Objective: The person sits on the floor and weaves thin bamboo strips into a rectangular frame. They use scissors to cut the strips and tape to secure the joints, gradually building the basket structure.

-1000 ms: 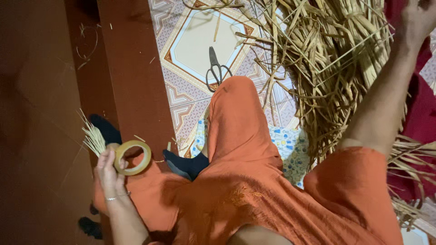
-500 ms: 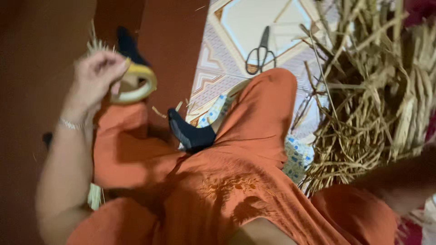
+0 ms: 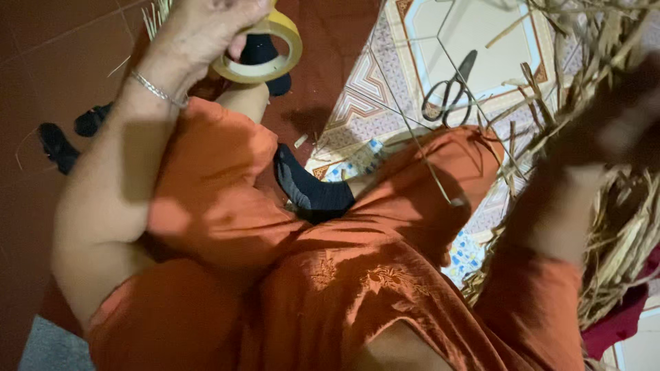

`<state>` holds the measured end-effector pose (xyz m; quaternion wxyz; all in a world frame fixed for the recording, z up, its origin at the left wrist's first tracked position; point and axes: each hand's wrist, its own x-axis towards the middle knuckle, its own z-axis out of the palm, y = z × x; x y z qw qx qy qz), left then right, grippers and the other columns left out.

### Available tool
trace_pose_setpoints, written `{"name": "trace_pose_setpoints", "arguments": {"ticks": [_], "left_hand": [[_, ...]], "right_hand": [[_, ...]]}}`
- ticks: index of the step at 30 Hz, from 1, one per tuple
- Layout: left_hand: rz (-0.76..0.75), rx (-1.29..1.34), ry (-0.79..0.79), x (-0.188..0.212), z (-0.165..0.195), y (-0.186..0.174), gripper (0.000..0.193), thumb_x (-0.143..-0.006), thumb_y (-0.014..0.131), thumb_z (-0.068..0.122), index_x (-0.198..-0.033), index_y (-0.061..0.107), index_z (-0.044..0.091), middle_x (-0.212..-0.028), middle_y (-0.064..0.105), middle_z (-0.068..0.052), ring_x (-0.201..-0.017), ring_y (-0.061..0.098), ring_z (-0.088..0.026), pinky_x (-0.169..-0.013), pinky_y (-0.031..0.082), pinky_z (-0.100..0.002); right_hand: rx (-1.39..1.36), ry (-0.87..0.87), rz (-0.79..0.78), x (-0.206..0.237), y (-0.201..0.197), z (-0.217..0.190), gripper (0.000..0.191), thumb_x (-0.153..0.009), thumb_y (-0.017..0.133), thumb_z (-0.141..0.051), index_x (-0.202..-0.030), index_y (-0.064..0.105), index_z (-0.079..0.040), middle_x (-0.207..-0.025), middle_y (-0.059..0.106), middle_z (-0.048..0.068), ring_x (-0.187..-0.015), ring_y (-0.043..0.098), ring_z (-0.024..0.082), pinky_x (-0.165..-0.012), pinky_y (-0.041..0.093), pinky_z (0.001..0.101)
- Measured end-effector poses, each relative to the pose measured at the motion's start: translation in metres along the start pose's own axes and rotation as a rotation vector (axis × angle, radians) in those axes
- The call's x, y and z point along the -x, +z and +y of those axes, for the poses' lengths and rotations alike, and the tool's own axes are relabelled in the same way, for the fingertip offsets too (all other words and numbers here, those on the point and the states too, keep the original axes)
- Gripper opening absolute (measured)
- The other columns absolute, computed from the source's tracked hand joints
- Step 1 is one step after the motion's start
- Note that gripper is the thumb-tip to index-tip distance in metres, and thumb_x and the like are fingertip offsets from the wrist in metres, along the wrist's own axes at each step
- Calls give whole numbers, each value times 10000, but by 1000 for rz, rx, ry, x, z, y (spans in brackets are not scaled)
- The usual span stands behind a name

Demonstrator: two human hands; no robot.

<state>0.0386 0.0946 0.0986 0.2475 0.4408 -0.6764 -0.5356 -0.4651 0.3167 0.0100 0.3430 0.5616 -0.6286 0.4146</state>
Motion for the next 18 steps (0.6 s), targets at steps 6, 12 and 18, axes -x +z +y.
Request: {"name": "trace_pose_setpoints", "arguments": {"ticks": [6,12,18], "left_hand": [[-84,89,69,14,-5,-5,119,-1077,684,119,-1100,661,5,-910,668,-1,-604,521,-3,-504,412,-174],[-164,161,-33,20,7,-2,148,-1070,678,152,-1115,665,12,-858,642,15,-641,522,4,-543,413,-166],[-296,90,-105,16,22,23,194,-1046,680,198,-1121,668,20,-876,660,28,-693,555,0,-584,469,-152]], "right_hand": [[-242,-333,-30,-22,140,-140,84,-1038,718,-220,-969,680,-247,-782,459,16,-775,484,223,-683,363,406],[-365,-268,-155,9,153,-236,158,-1016,787,-243,-1122,715,-151,-881,550,6,-850,471,197,-708,355,344],[-560,-131,-162,37,106,-197,218,-867,705,20,-1044,686,-106,-924,653,50,-897,582,236,-795,431,394]]}}
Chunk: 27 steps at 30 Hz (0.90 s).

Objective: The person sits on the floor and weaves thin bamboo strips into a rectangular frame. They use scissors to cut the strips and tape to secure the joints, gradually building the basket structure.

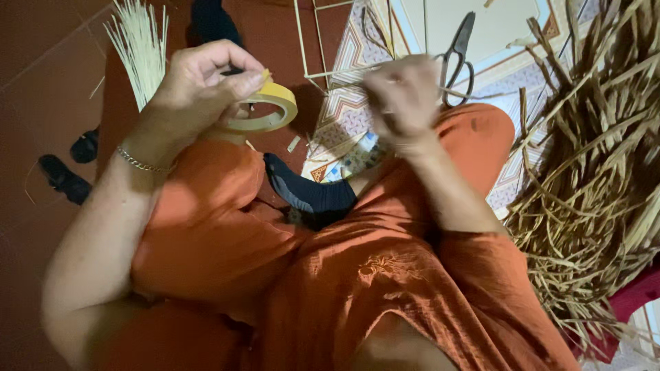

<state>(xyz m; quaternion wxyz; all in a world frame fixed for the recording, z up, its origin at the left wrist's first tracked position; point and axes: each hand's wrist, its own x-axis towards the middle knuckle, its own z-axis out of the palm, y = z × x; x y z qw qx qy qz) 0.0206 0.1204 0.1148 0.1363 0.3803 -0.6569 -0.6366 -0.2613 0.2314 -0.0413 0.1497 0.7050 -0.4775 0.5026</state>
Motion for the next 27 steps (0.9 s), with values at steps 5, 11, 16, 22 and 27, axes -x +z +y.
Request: {"name": "trace_pose_setpoints", "arguments": {"ticks": [5,11,16,22,27], "left_hand": [[-100,75,-89,-11,4,17,195,-977,673,204,-1079,650,40,-1164,668,-16,-941,745,-58,-718,613,-255],[-231,-193,184,-35,-10,36,143,-994,706,170,-984,686,28,-1320,574,-104,-1031,714,-133,-816,615,-297],[-297,-649,453,-60,-34,43,138,-921,756,164,-925,717,33,-1167,690,-133,-787,665,-225,-680,547,-347],[-104,-537,456,-70,-52,47,103,-995,718,110,-970,692,14,-940,680,-118,-837,703,-205,-742,553,-325],[45,-263,383,-60,-42,38,138,-1072,689,125,-1054,691,-12,-1004,709,-82,-915,704,-115,-811,590,-279]], "right_hand": [[8,630,38,54,-59,86,113,-1031,689,48,-1117,711,-23,-997,698,144,-885,677,250,-788,560,397],[315,405,-702,116,-11,131,270,-953,808,-309,-891,758,-51,-897,686,199,-888,635,394,-735,543,501],[404,402,-832,119,19,137,235,-823,707,-212,-939,743,-11,-1026,676,213,-1024,602,405,-834,505,515],[349,479,-807,107,20,141,149,-825,711,-181,-868,733,-40,-938,700,189,-925,652,391,-811,537,496],[506,745,-794,111,-27,175,183,-822,741,-185,-927,715,-37,-846,701,216,-748,690,412,-650,554,498]]}}
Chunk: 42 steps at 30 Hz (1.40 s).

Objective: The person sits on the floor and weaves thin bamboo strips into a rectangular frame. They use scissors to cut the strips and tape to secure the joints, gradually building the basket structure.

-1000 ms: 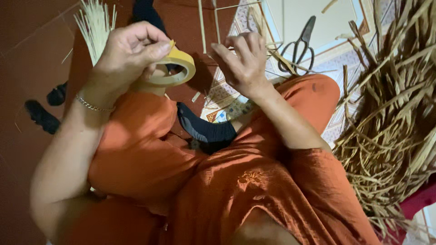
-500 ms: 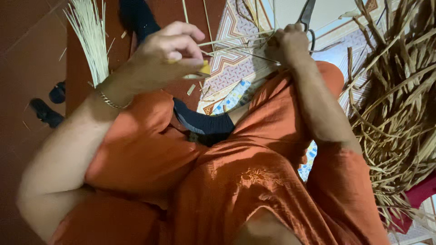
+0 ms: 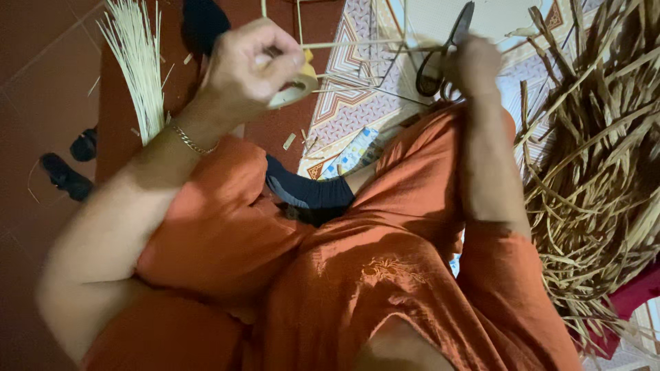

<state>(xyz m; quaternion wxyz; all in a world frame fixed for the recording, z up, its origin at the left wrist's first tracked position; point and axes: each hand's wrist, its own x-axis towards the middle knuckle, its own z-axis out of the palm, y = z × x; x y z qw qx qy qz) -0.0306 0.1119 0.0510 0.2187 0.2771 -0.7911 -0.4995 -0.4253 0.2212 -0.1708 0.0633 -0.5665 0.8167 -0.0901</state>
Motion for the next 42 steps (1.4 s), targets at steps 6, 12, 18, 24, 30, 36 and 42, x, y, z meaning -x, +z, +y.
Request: {"name": "trace_pose_setpoints", "arguments": {"ticks": [6,12,18,24,30,36,42], "left_hand": [[-76,93,-187,-4,7,7,192,-973,700,177,-1024,682,-8,-919,738,-75,-808,680,-55,-664,573,-220],[-217,-34,-227,-8,6,17,179,-993,669,202,-1021,728,35,-950,764,-64,-842,686,-84,-735,560,-258],[-189,12,-104,4,22,10,165,-1025,600,159,-1057,686,21,-1224,601,-83,-1061,631,-176,-883,582,-318],[-192,-258,194,24,36,25,149,-1057,619,131,-1139,712,48,-1041,546,-81,-882,544,-164,-764,485,-317],[-210,-198,230,34,38,28,140,-1053,659,99,-1164,688,20,-981,469,-74,-772,483,-140,-683,451,-310],[-173,-133,267,36,34,35,201,-1035,695,92,-1208,660,-5,-1053,473,-82,-883,560,-155,-775,533,-303],[-216,-140,338,38,40,29,424,-996,749,101,-1363,558,10,-1172,607,-132,-1031,638,-186,-895,557,-330]], "right_hand": [[280,267,103,36,-38,117,168,-779,690,-39,-940,731,-64,-846,718,212,-768,722,417,-624,568,500],[569,-93,630,66,-80,93,339,-742,853,-490,-856,747,-189,-876,763,53,-879,725,284,-778,558,442],[-690,-185,423,94,-128,-68,33,-1092,748,-17,-1080,742,13,-1018,767,112,-950,730,203,-882,556,373],[-1489,-182,-93,133,-151,-187,278,-1045,665,-35,-1313,620,25,-1160,714,78,-991,681,115,-903,581,254],[-1471,-108,-65,140,-143,-200,181,-1019,741,-19,-1170,661,42,-1082,707,58,-929,661,92,-840,565,238],[-1464,-76,-46,141,-133,-195,94,-1044,730,0,-1106,676,44,-1021,704,63,-885,651,92,-799,547,236],[-1543,-85,-77,137,-136,-192,63,-1079,641,-23,-1095,613,31,-1030,690,86,-895,658,123,-827,549,254]]}}
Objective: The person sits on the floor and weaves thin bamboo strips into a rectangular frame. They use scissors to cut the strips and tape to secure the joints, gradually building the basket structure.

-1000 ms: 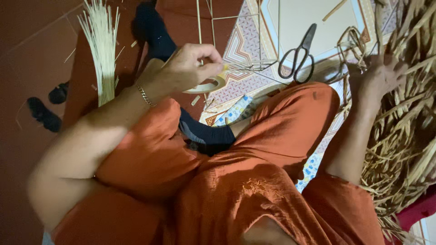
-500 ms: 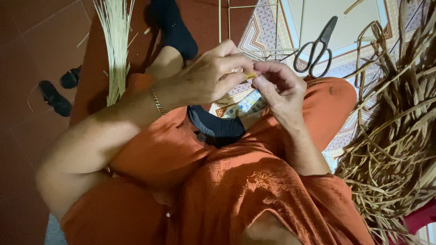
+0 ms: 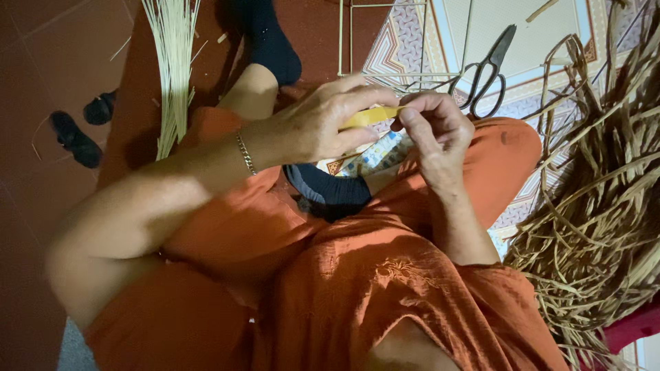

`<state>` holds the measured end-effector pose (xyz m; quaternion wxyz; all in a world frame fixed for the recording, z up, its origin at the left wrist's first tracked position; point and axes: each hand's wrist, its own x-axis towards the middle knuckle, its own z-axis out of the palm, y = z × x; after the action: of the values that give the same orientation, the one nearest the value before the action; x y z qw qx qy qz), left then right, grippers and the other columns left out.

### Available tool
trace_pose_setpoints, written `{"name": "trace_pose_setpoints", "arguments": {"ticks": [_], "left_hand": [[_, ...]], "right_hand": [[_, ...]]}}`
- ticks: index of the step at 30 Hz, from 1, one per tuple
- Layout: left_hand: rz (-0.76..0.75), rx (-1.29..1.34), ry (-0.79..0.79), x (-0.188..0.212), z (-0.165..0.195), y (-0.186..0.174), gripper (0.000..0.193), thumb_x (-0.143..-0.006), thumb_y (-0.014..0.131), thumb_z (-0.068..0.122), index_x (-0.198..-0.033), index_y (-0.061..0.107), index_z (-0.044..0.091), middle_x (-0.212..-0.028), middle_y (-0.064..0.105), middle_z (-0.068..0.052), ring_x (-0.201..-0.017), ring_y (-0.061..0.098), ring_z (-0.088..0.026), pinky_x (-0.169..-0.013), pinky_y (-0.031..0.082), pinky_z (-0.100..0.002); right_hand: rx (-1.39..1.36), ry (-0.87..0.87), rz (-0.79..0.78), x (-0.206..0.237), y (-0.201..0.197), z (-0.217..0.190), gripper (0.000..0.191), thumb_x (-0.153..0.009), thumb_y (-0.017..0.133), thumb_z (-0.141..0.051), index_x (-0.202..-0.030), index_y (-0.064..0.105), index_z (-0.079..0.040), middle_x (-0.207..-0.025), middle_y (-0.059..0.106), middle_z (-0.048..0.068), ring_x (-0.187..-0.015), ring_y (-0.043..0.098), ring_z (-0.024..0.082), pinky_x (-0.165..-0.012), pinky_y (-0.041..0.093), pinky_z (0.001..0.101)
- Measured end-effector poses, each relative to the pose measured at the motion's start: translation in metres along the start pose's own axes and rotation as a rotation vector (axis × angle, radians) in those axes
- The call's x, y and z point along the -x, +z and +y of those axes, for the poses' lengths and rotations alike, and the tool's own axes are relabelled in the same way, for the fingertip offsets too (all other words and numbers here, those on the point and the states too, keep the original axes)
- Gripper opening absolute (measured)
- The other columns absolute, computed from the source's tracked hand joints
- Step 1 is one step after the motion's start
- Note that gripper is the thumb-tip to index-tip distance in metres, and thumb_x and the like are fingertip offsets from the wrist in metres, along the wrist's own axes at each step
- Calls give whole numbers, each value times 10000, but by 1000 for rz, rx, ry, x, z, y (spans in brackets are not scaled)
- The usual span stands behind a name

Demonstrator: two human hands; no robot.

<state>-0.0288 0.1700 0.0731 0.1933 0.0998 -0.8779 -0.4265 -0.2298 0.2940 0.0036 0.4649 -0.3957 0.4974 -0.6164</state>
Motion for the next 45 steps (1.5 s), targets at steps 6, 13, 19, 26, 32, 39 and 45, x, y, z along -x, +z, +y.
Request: {"name": "trace_pose_setpoints", "arguments": {"ticks": [6,13,19,26,32,39,45], "left_hand": [[-348,82,-601,-3,8,-9,857,-879,747,223,-1579,271,94,-877,710,-90,-546,626,-173,-527,553,-333],[-470,78,-556,6,1,-42,401,-962,655,347,-1273,685,96,-810,794,-57,-654,704,-78,-599,571,-275],[-242,-185,-495,-2,26,-50,262,-937,690,334,-1016,814,118,-716,775,8,-621,697,-50,-550,538,-241],[-90,-110,-516,-23,17,-33,261,-966,716,295,-891,764,50,-614,707,-18,-516,645,-53,-417,487,-219],[20,-63,-673,-27,9,-27,257,-918,745,278,-813,746,44,-605,705,-7,-496,670,-26,-359,493,-190],[44,65,-758,-25,5,-26,282,-926,744,294,-869,772,19,-631,721,-36,-559,670,-41,-466,512,-209],[-11,311,-600,-10,-13,-42,320,-962,712,314,-985,763,-1,-775,751,-28,-681,714,-48,-614,598,-200]], "right_hand": [[-89,-15,74,1,-8,2,65,-1081,610,-33,-1107,583,20,-1053,678,104,-893,679,155,-838,575,286],[-33,-82,164,7,-22,23,26,-1080,602,-2,-1082,580,12,-1047,638,86,-881,626,133,-844,554,274],[54,-273,287,-3,-35,44,54,-1079,606,20,-1060,561,-4,-1095,584,69,-961,555,119,-848,483,237],[395,-471,369,-25,-44,52,83,-1081,649,50,-1050,586,5,-1205,586,122,-1085,566,154,-978,475,264],[129,-286,412,-32,-47,60,50,-1061,632,18,-1049,586,3,-1169,670,115,-950,583,98,-865,501,242],[-10,-259,417,-40,-53,74,87,-1065,646,13,-1050,562,-4,-1131,656,107,-902,550,84,-821,480,232],[-37,-249,353,-42,-60,73,96,-1075,648,11,-1074,557,-18,-1117,637,99,-906,547,88,-823,474,224]]}}
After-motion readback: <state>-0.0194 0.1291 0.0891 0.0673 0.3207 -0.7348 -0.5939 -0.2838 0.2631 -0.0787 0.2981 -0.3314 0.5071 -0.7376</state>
